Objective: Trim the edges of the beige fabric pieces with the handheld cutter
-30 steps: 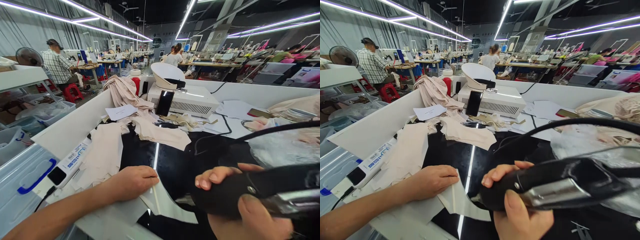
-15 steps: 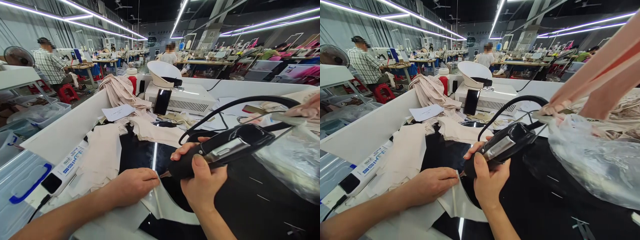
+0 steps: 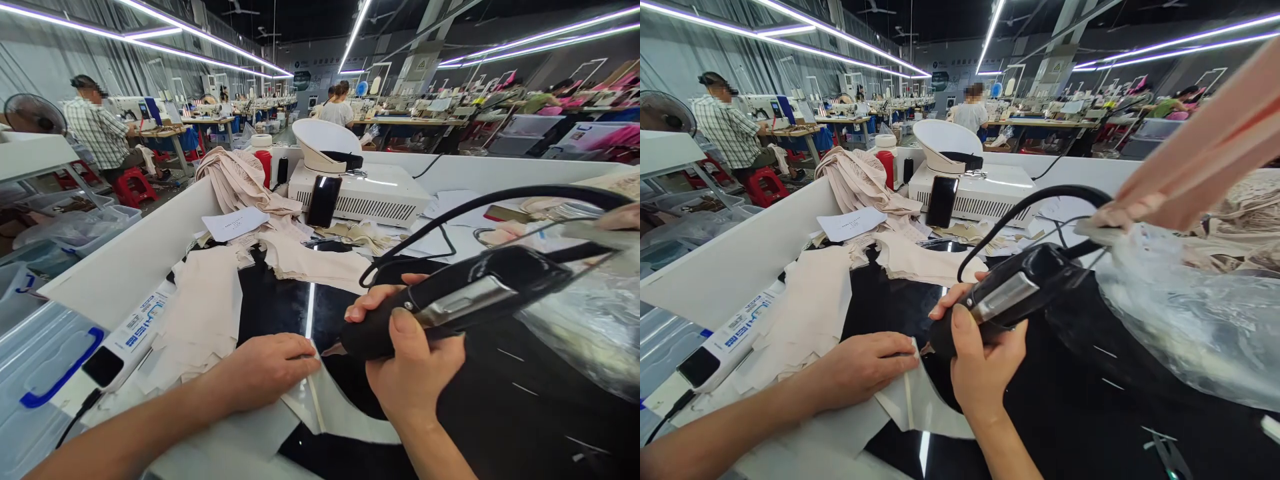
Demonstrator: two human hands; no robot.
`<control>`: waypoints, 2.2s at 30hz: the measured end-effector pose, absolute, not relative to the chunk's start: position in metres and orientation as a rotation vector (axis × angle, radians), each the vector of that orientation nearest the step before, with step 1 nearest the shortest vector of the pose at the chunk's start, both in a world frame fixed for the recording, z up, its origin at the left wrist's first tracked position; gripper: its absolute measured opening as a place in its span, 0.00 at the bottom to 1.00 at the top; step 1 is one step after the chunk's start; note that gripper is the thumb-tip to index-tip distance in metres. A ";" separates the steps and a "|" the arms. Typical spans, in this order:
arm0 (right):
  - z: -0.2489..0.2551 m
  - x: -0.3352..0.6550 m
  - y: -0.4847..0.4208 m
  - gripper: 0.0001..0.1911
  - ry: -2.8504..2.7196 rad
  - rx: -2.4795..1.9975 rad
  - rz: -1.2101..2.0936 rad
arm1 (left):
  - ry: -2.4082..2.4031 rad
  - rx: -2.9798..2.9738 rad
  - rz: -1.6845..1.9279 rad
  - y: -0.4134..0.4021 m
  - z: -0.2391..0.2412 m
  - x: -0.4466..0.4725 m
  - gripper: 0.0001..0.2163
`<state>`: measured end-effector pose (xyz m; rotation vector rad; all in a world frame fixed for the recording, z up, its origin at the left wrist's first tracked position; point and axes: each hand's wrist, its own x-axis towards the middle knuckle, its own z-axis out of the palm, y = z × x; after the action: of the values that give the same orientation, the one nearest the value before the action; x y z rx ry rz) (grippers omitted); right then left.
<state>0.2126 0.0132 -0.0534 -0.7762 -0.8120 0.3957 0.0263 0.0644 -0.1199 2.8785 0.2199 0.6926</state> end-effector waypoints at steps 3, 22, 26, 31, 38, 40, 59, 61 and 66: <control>-0.051 0.214 0.009 0.20 -0.814 -0.742 0.386 | 0.218 2.897 0.692 0.064 -0.119 0.025 0.12; -0.054 0.213 0.001 0.19 -0.825 -0.763 0.396 | 0.199 2.950 0.693 0.069 -0.121 0.021 0.12; -0.048 0.218 -0.007 0.21 -0.801 -0.740 0.402 | 0.121 3.001 0.780 0.069 -0.118 0.023 0.11; -0.051 0.220 -0.012 0.20 -0.807 -0.751 0.411 | 0.097 2.934 0.627 0.061 -0.105 0.031 0.10; -0.059 0.215 -0.013 0.19 -0.815 -0.770 0.438 | 0.144 2.892 0.578 0.055 -0.110 0.026 0.10; -0.060 0.213 -0.012 0.18 -0.829 -0.771 0.436 | 0.145 2.883 0.603 0.054 -0.111 0.024 0.11; -0.060 0.210 -0.019 0.15 -0.844 -0.775 0.417 | 0.152 2.905 0.621 0.053 -0.113 0.018 0.11; -0.060 0.208 -0.020 0.14 -0.841 -0.800 0.413 | 0.159 2.903 0.615 0.054 -0.113 0.017 0.12; -0.052 0.214 -0.028 0.15 -0.829 -0.837 0.396 | 0.153 2.903 0.640 0.054 -0.109 0.016 0.10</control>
<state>0.2136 -0.0278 -0.0524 -0.8366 -0.8288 0.3963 0.0161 0.0536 -0.1091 2.9026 0.1535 0.6396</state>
